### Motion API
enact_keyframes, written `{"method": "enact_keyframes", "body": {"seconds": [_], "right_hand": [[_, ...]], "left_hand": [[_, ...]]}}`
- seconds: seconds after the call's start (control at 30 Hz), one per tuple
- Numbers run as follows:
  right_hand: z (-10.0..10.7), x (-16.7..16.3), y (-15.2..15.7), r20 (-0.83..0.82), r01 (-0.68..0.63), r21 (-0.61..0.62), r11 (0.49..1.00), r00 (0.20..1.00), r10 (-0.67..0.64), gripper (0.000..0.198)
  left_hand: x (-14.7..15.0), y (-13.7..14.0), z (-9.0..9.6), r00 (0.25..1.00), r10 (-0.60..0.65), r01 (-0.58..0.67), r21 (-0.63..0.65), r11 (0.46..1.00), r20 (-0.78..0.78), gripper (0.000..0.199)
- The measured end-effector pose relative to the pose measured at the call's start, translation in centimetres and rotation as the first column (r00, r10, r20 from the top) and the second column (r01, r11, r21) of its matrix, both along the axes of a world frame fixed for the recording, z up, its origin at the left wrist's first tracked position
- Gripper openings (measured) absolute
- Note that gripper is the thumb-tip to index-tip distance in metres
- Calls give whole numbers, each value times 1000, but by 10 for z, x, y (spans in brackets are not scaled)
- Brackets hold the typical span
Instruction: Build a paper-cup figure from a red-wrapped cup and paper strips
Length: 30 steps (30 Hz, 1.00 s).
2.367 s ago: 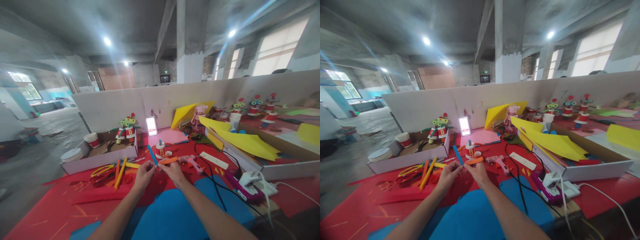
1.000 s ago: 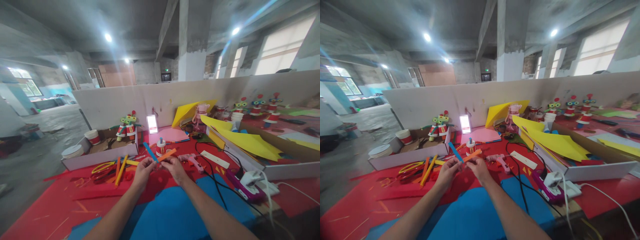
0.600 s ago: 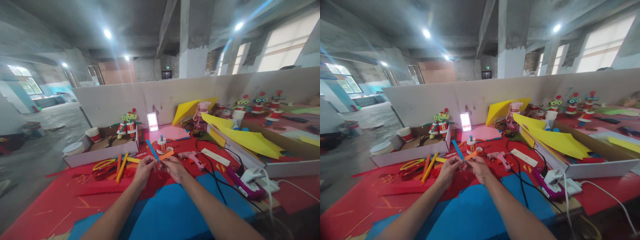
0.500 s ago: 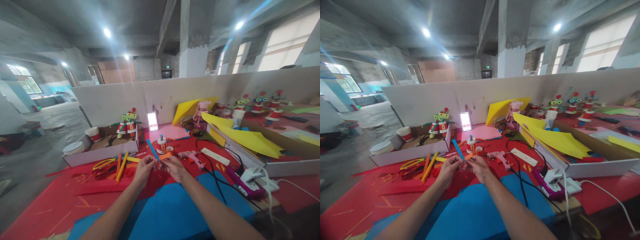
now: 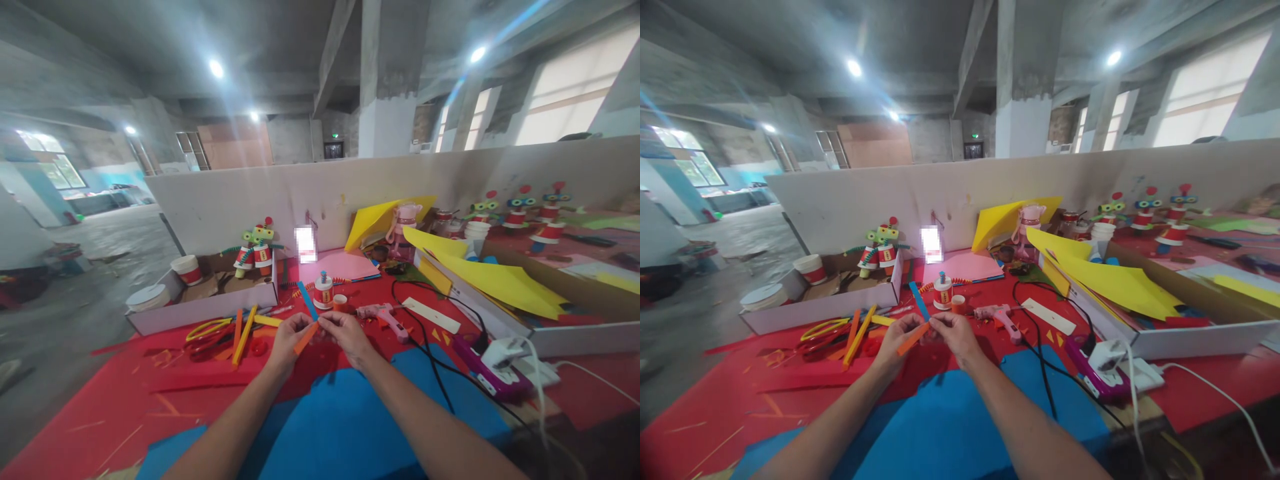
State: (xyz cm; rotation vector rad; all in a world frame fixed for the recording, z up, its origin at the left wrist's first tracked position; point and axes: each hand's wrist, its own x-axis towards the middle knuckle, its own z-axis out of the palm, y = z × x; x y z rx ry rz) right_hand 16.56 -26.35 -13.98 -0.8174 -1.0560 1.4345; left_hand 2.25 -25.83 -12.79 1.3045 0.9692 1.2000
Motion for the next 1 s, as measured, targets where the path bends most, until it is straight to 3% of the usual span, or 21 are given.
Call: {"method": "enact_keyframes", "body": {"seconds": [0.13, 0.33, 0.47, 0.67, 1.0], "right_hand": [[0, 1, 2, 78, 72, 105, 992, 994, -81, 36], [-5, 2, 6, 2, 151, 47, 987, 989, -151, 39], [-7, 1, 6, 2, 111, 68, 992, 994, -111, 39], [1, 3, 2, -19, 44, -10, 999, 999, -45, 41], [-3, 5, 6, 191, 159, 160, 974, 963, -189, 34]], "left_hand": [[0, -3, 3, 1000, 0, 0, 18, 1000, -15, 27], [7, -11, 11, 997, -30, 33, 48, 998, -73, 28], [6, -8, 8, 997, 14, -9, 65, 998, -75, 26], [0, -1, 2, 989, 86, -74, 104, 992, -118, 24], [3, -6, 7, 997, 61, -58, 72, 996, -53, 26]]}}
